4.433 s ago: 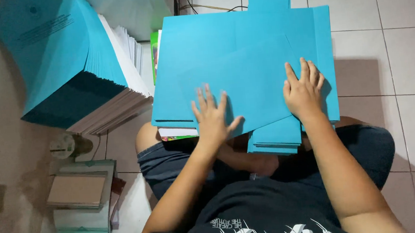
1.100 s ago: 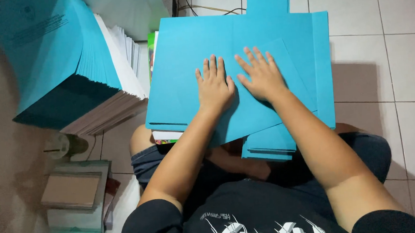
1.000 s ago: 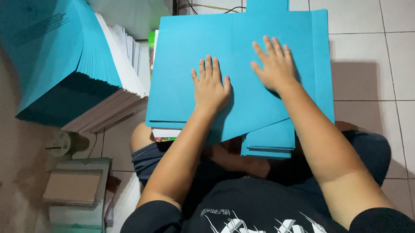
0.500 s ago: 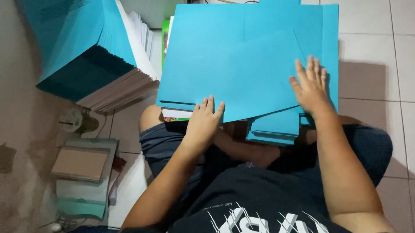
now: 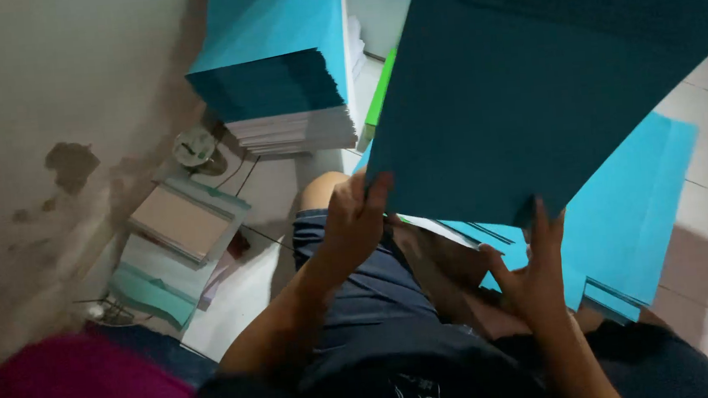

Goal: The person sits on the floor and repeatedly folds light blue paper sheets in half. They smooth the creases with their hands and stack the folded sheets on top of a book placed on their lap.

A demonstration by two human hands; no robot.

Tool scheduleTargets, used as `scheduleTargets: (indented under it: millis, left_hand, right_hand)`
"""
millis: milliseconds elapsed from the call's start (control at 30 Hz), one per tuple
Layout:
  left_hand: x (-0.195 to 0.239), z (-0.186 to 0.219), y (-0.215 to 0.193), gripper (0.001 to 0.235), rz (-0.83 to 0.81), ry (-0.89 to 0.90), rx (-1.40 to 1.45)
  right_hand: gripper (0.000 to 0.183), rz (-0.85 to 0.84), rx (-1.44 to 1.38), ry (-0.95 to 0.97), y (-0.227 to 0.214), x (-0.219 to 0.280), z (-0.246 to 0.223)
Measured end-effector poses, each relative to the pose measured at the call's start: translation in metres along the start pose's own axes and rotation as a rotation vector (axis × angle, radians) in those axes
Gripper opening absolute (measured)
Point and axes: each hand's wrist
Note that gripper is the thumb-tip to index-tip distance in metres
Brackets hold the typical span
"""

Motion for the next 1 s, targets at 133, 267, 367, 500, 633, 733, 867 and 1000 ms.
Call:
scheduleTargets:
  millis: [133, 267, 367, 500, 633, 733, 867, 1000]
  left_hand:
    - [-0.035, -0.003, -0.064, 0.032, 0.139, -0.222, 0.004]
    - [-0.083, 0.007, -0.146, 0.065, 0.340, -0.069, -0.101]
    - [-0.143, -0.027, -0.195, 0.051, 0.434, 0.110, -0.128]
    - [-0.205, -0.107, -0.235, 0.047, 0.456, 0.311, -0.372]
    - [-0.208, -0.144, -0.245, 0.060, 0.301, -0.084, -0.657]
    - [-0.204, -0.173, -0.242, 0.067, 0.329, 0.142, -0.675]
    - [-0.202, -0.182, -0.241, 0.071, 0.219, 0.061, -0.482]
    - [-0.199, -0.171, -0.235, 0.072, 0.286, 0.056, -0.527]
  right_hand:
    - [0.081, 0.051, 0.128, -0.515, 0.035, -0.052, -0.038]
    - [0.054, 0.037, 0.040, -0.819, 0.089, -0.128, -0.099]
    - [0.046, 0.005, 0.008, -0.890, 0.140, -0.194, -0.118]
    - [0.059, -0.114, 0.098, -0.882, 0.211, -0.274, -0.109]
    - [0.046, -0.202, 0.211, -0.782, 0.253, -0.293, -0.083]
    - [0.034, -0.063, 0.161, -0.790, 0.260, -0.287, -0.072]
    - [0.037, -0.260, 0.094, -0.433, 0.257, -0.276, -0.084]
    - [0.061, -0.298, 0.036, -0.299, 0.266, -0.286, -0.071]
Point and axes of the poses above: each hand's wrist, its own x-axis away from the middle knuckle, its own y-axis out of the palm, z = x × y, and after that the axes turned 12 degrees about -x, right-handed
